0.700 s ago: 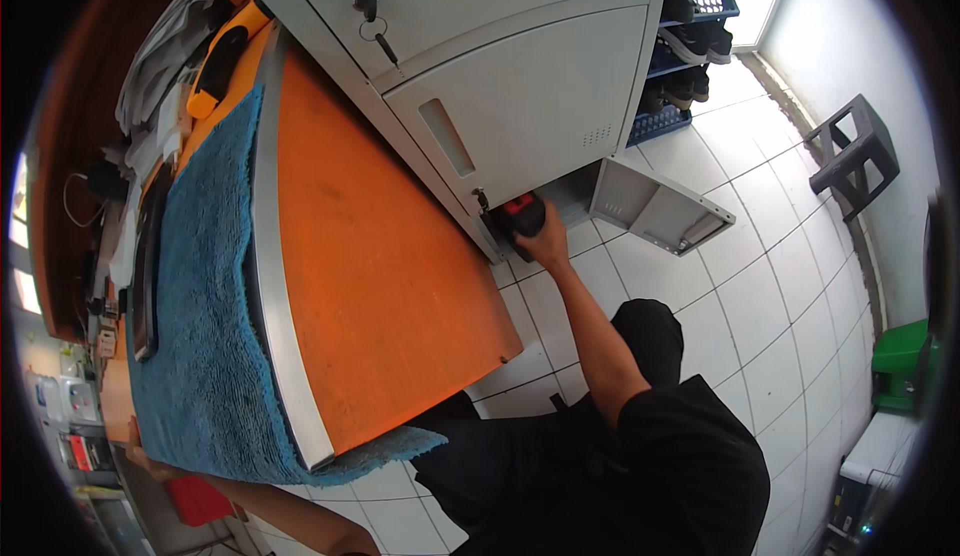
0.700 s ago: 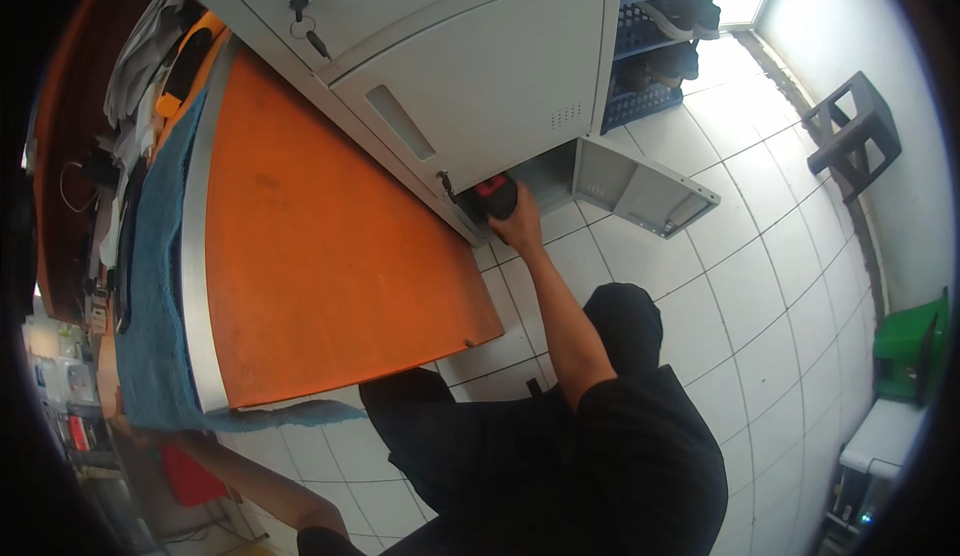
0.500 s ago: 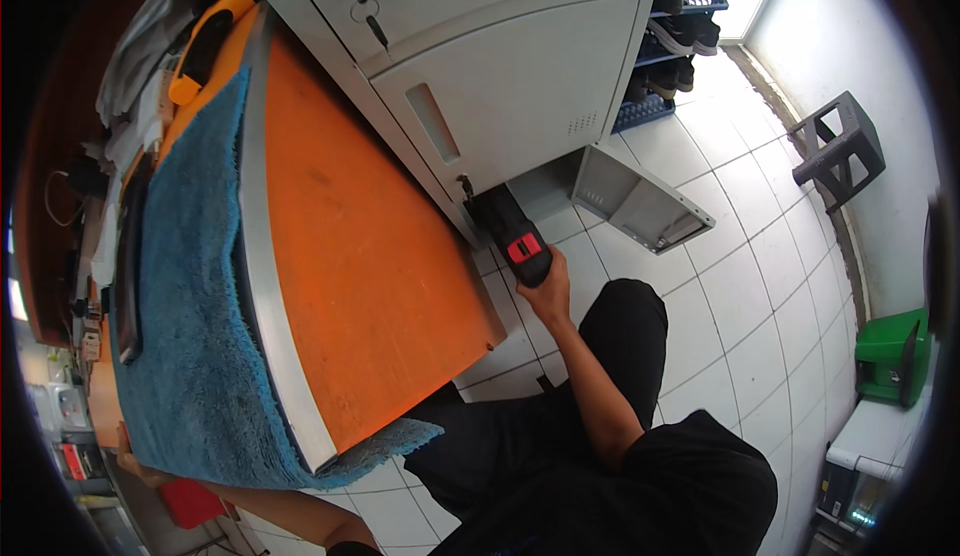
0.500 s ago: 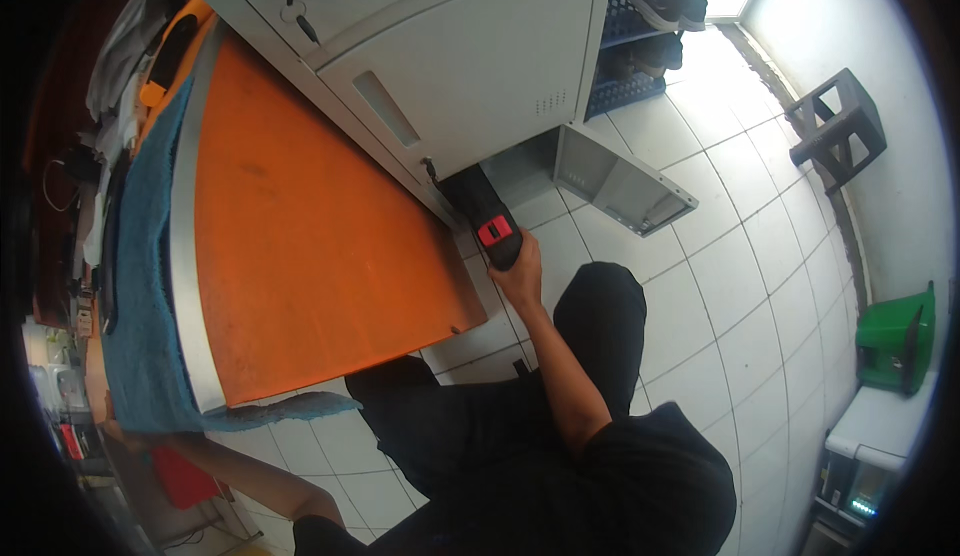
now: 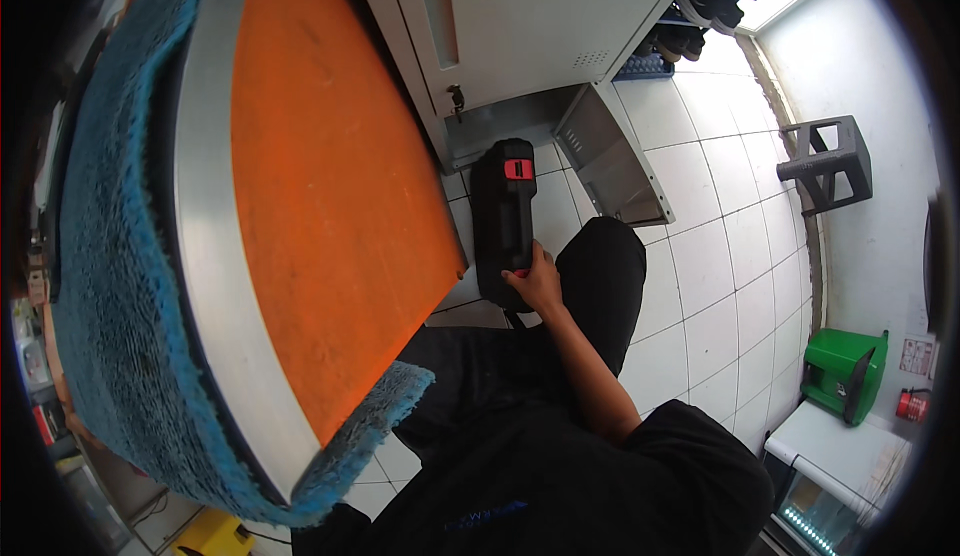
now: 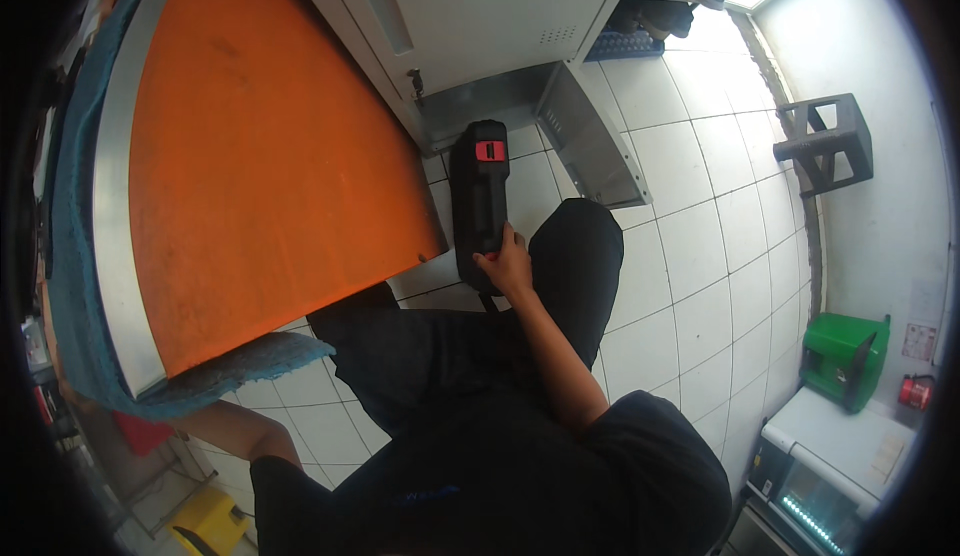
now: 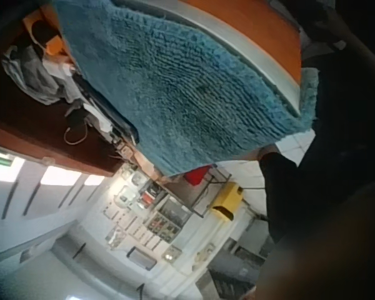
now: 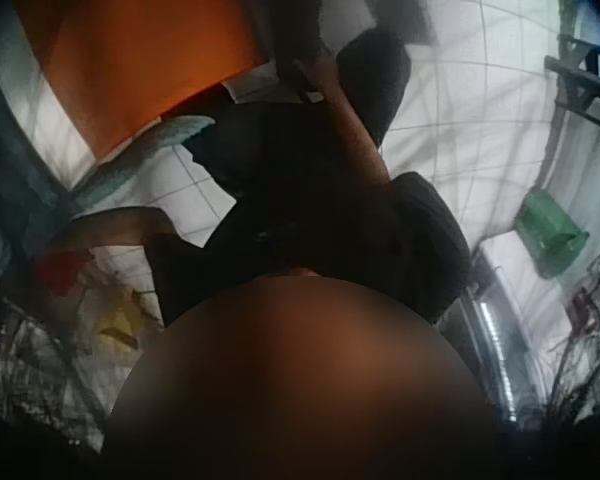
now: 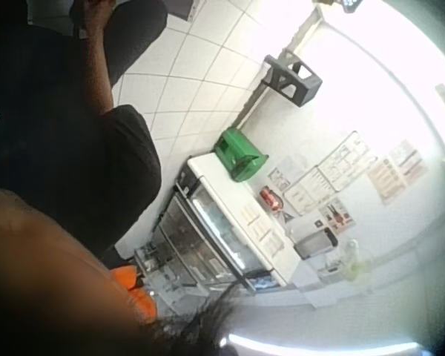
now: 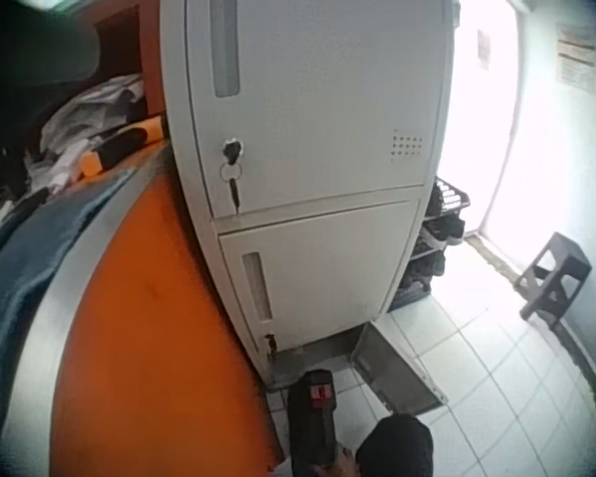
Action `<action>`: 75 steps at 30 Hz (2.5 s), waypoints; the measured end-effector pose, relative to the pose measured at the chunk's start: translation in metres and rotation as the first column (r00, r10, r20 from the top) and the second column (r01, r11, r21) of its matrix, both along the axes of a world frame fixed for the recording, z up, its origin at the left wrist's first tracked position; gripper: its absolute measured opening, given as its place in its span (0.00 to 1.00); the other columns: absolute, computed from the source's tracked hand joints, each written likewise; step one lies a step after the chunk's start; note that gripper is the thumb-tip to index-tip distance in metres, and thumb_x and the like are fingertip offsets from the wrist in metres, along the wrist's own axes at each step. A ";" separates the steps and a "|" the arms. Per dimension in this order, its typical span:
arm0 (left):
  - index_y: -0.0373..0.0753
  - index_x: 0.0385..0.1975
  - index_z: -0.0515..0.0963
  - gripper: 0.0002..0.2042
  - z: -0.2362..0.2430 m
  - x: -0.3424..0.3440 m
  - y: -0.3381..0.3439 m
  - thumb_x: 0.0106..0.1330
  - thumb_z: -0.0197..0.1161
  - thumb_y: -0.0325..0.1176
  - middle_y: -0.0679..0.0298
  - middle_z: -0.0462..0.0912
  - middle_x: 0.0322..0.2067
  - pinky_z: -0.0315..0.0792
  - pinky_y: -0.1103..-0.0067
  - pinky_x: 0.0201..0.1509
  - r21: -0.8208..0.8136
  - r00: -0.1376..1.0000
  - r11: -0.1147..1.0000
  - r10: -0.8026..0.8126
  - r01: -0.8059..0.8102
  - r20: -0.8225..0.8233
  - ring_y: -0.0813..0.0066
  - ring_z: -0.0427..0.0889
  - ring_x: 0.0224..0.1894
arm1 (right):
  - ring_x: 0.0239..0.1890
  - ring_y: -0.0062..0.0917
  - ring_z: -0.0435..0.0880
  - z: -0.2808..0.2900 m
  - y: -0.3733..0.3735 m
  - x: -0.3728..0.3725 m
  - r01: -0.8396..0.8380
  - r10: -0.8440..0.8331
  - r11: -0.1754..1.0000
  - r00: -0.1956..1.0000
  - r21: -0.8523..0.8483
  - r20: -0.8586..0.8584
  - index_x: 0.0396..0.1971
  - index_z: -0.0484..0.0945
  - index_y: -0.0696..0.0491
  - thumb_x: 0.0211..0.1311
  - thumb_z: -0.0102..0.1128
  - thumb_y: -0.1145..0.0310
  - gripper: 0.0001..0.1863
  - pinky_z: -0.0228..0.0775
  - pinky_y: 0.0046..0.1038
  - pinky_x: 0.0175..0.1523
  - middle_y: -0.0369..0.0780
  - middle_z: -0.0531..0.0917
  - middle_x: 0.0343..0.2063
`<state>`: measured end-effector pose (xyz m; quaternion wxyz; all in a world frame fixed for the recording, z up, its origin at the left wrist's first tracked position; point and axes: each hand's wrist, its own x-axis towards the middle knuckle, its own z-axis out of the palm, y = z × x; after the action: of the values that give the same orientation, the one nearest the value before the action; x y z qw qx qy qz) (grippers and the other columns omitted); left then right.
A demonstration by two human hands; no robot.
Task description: Repairing or assembling a small electronic device using tools at a workstation.
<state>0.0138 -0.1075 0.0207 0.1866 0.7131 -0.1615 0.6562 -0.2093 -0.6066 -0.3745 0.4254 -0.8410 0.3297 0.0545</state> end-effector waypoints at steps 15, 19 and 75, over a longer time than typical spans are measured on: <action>0.24 0.39 0.79 0.28 0.009 0.004 0.027 0.73 0.47 0.50 0.44 0.83 0.41 0.84 0.66 0.44 -0.052 0.999 0.998 -0.033 0.031 -0.030 0.59 0.86 0.41 | 0.60 0.58 0.70 0.000 0.006 0.055 0.061 -0.015 0.992 0.928 -0.111 0.371 0.66 0.60 0.59 0.58 0.66 0.53 0.41 0.69 0.47 0.61 0.64 0.66 0.59; 0.24 0.39 0.79 0.28 0.004 0.007 0.032 0.73 0.48 0.50 0.44 0.84 0.41 0.84 0.66 0.45 -0.081 0.998 0.995 -0.055 0.052 -0.042 0.59 0.87 0.42 | 0.54 0.61 0.74 0.014 -0.013 0.138 0.163 -0.093 0.961 0.951 -0.222 0.296 0.70 0.56 0.49 0.60 0.63 0.50 0.42 0.71 0.51 0.57 0.61 0.69 0.55; 0.29 0.45 0.73 0.20 -0.437 -0.191 -0.390 0.74 0.56 0.45 0.44 0.60 0.57 0.63 0.64 0.66 -0.642 -0.430 0.727 -0.513 0.243 -0.743 0.45 0.60 0.66 | 0.48 0.49 0.77 -0.003 -0.052 0.078 0.095 0.026 0.966 0.890 -0.242 0.455 0.52 0.77 0.58 0.56 0.65 0.63 0.24 0.69 0.42 0.56 0.54 0.75 0.48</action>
<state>-0.1774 -0.4971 -0.4165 0.5202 0.8035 -0.1405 -0.2530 -0.1310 -0.6585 -0.3772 0.3785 -0.8724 0.2406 -0.1945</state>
